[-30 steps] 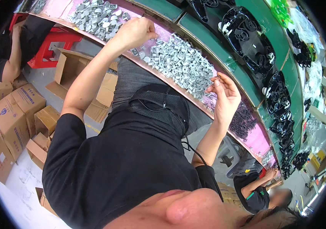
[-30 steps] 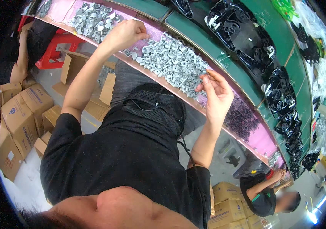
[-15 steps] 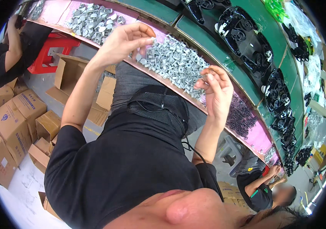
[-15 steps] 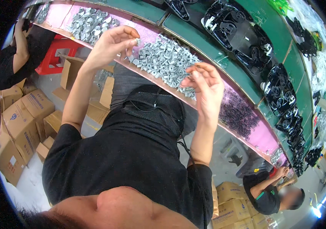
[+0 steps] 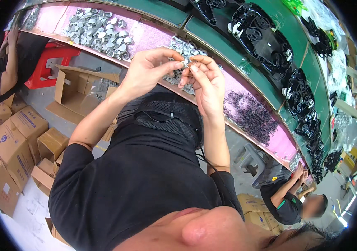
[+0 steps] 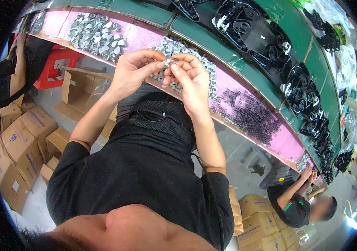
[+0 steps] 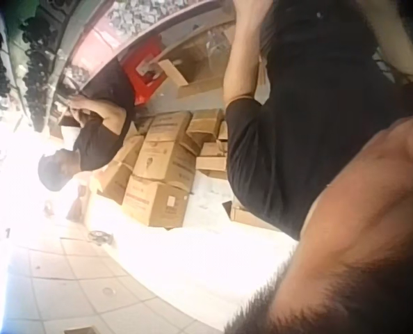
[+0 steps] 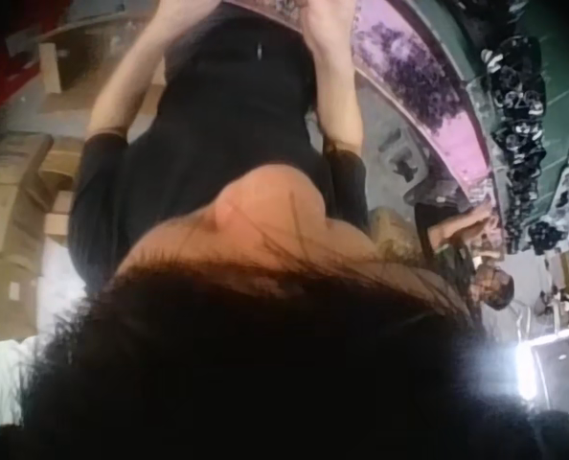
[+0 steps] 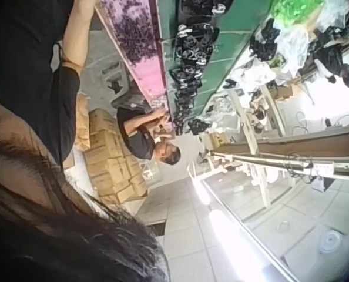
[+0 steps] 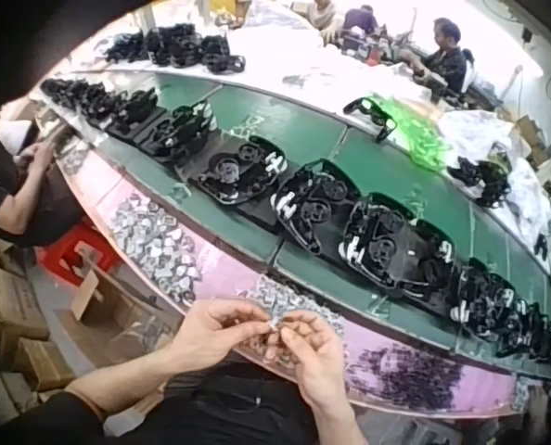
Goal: Assembling game controllers by placing buttons and internal components into plastic housings on an assembly line.
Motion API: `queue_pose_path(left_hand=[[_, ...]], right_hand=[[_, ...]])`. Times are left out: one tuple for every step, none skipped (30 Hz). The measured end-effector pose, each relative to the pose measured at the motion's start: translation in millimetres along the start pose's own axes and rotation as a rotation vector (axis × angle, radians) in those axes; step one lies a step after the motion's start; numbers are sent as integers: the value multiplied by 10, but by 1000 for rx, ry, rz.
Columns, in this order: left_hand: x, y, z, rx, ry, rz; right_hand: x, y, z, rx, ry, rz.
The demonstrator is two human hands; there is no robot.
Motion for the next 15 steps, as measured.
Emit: queue_pose_path(left_hand=[[-16,56,15,73,27,-134],[-8,125,30,146,52,-269],[-14,163,33,146,52,-267],[38,290,70,224,43,-417],[99,387,111,302,33,-567],[86,402,103,302,34,-567],[123,462,125,392,19,-631],[162,515,160,484,4,-696],[137,518,164,485,7,-696],[42,451,114,355,-20,-539],[-17,365,65,225,-50,-381],[-72,249,49,66,-33,-227],[-77,228,54,66,-34,-227],[-113,146,52,11,-33,-140],[-138,76,51,-44,-32,-53]], right_hand=[[-7,7,-1,2,-1,1],[-20,4,-7,-7,-13,31],[-26,0,-14,-15,-26,62],[-30,3,-20,-15,-26,63],[-24,6,-18,-15,-33,63],[-19,8,-18,-16,-40,64],[-21,2,-22,-16,-41,64],[-21,8,-33,9,-32,36],[-20,22,-40,33,-22,8],[-25,36,-55,33,-25,9],[-78,62,-68,33,26,-58],[-125,81,-79,32,77,-125],[-147,83,-87,31,100,-157],[-136,76,-88,31,101,-156],[-136,59,-92,25,125,-136]])
Point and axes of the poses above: each hand's wrist, its own z-axis away from the middle knuckle, its own x-axis out of the palm, y = z × x, the point moved 9 cm from there along -z, towards the middle knuckle, and after that the axes turned 12 degrees about -x, right-handed, at the moved point
